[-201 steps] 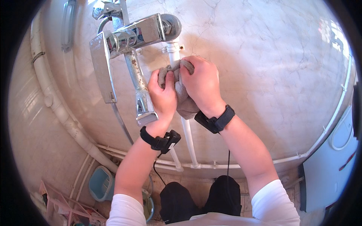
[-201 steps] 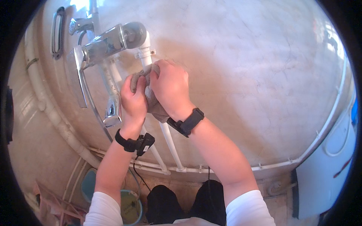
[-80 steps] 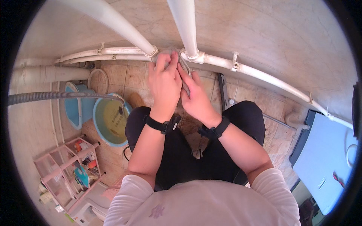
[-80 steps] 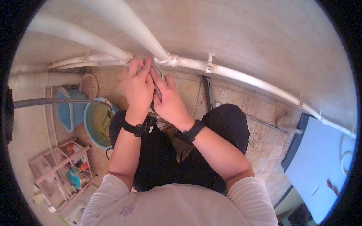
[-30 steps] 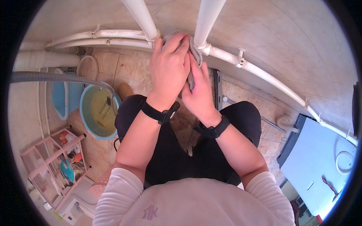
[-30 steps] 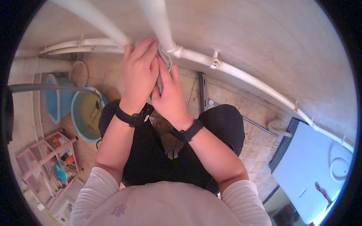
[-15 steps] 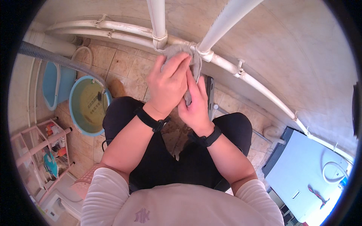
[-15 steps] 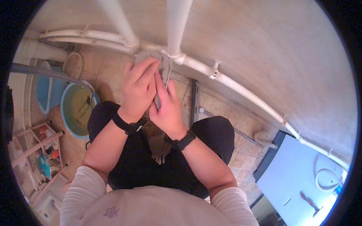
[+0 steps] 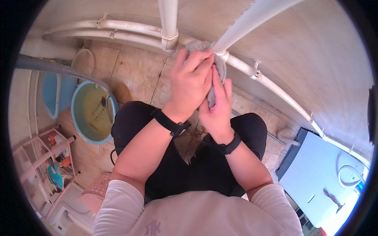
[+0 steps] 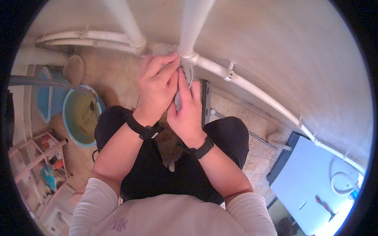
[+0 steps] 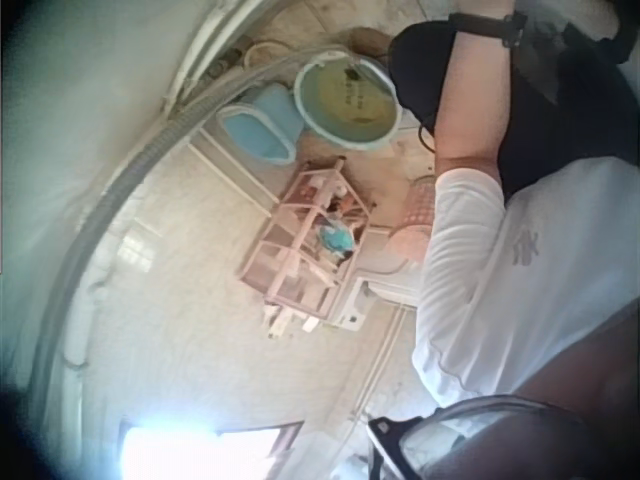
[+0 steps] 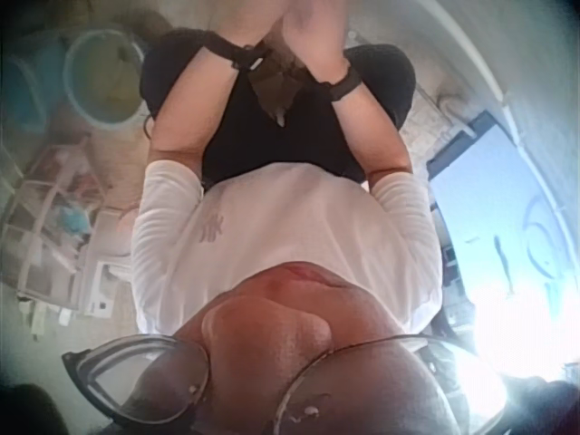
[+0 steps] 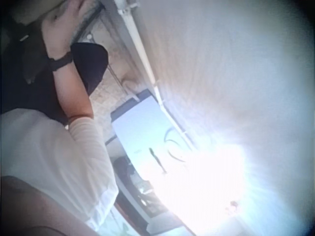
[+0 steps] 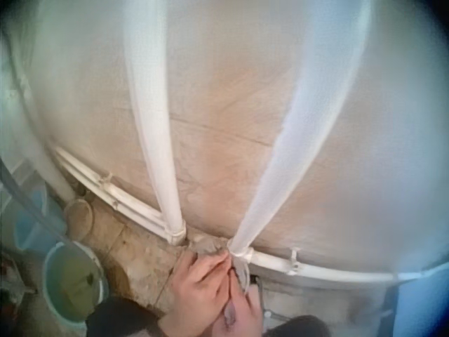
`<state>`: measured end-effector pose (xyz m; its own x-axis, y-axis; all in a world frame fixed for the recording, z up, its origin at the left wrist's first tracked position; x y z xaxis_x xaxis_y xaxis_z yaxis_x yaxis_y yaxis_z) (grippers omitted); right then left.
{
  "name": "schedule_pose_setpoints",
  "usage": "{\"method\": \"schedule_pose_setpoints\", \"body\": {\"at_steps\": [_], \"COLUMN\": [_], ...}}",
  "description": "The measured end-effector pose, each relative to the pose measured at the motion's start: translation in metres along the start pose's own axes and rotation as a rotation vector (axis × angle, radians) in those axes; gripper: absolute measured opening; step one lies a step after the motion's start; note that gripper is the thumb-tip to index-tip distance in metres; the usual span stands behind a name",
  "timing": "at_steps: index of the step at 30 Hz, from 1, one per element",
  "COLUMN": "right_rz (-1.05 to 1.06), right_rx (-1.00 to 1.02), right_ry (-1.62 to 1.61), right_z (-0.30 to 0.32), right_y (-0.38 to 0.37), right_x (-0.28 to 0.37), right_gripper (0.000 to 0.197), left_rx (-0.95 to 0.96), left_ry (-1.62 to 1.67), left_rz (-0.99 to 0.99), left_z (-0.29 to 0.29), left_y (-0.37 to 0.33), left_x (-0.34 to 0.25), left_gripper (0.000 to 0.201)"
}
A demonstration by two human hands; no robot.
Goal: The person wipes the exterior of white plastic pipes and a silver metal faucet using a grey cloth.
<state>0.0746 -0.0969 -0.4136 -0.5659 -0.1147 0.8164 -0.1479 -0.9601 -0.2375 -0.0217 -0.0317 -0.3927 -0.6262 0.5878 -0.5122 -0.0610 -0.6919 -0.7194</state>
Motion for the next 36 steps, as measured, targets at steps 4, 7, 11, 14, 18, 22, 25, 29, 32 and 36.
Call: {"method": "schedule_pose_setpoints", "body": {"at_steps": [4,7,11,14,18,22,25,29,32,36], "right_rz": [0.151,0.072,0.095,0.082,0.052,0.247,0.276,0.197,0.147,0.224], "right_rx": [-0.115,-0.115,-0.091,-0.082,-0.064,-0.088,-0.079,-0.110,-0.145,-0.257], "right_ry": [0.076,0.120,0.088,0.052,0.075,0.065,0.021,-0.061,-0.076,0.009], "right_z": [0.015,0.017,0.012,0.007,-0.002,-0.013,-0.027,-0.053,-0.060,-0.071], "right_y": [0.003,-0.001,-0.014,-0.013,-0.011,-0.013,-0.025,-0.039,-0.051,-0.060], "right_x": [0.007,0.002,-0.001,-0.004,-0.005,0.013,0.030,0.027,0.030,0.026], "right_gripper": [0.071,0.072,0.072,0.072,0.071,0.072,0.073,0.068,0.059,0.055], "left_rx": [-0.070,-0.106,-0.083,-0.090,-0.053,-0.217,-0.404,-0.319,-0.321,-0.294], "left_ry": [0.159,0.173,0.161,0.167,0.160,0.169,0.142,0.138,0.193,0.367], "left_rz": [-0.019,0.002,-0.003,-0.012,-0.005,0.038,0.201,0.318,0.366,0.423], "left_z": [-0.003,-0.010,-0.011,-0.012,-0.004,0.027,0.050,0.054,0.044,0.034], "left_y": [-0.001,-0.001,-0.003,-0.003,-0.004,-0.003,-0.009,-0.010,-0.010,-0.012], "left_x": [-0.011,-0.012,-0.008,-0.004,0.002,0.019,0.036,0.060,0.076,0.083], "left_gripper": [0.027,0.027,0.027,0.026,0.024,0.031,0.031,0.027,0.029,0.037]}}
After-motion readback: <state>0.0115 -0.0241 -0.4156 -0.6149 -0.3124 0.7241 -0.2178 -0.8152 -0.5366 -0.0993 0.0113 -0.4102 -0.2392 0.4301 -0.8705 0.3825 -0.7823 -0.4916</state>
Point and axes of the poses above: each hand's wrist, its own y-axis away from the middle knuckle, its own z-axis out of the back of the hand, x = y × z, the point moved 4 cm from there along -y, towards the middle knuckle, and after that the axes turned 4 degrees about -x, right-handed, at the moved point
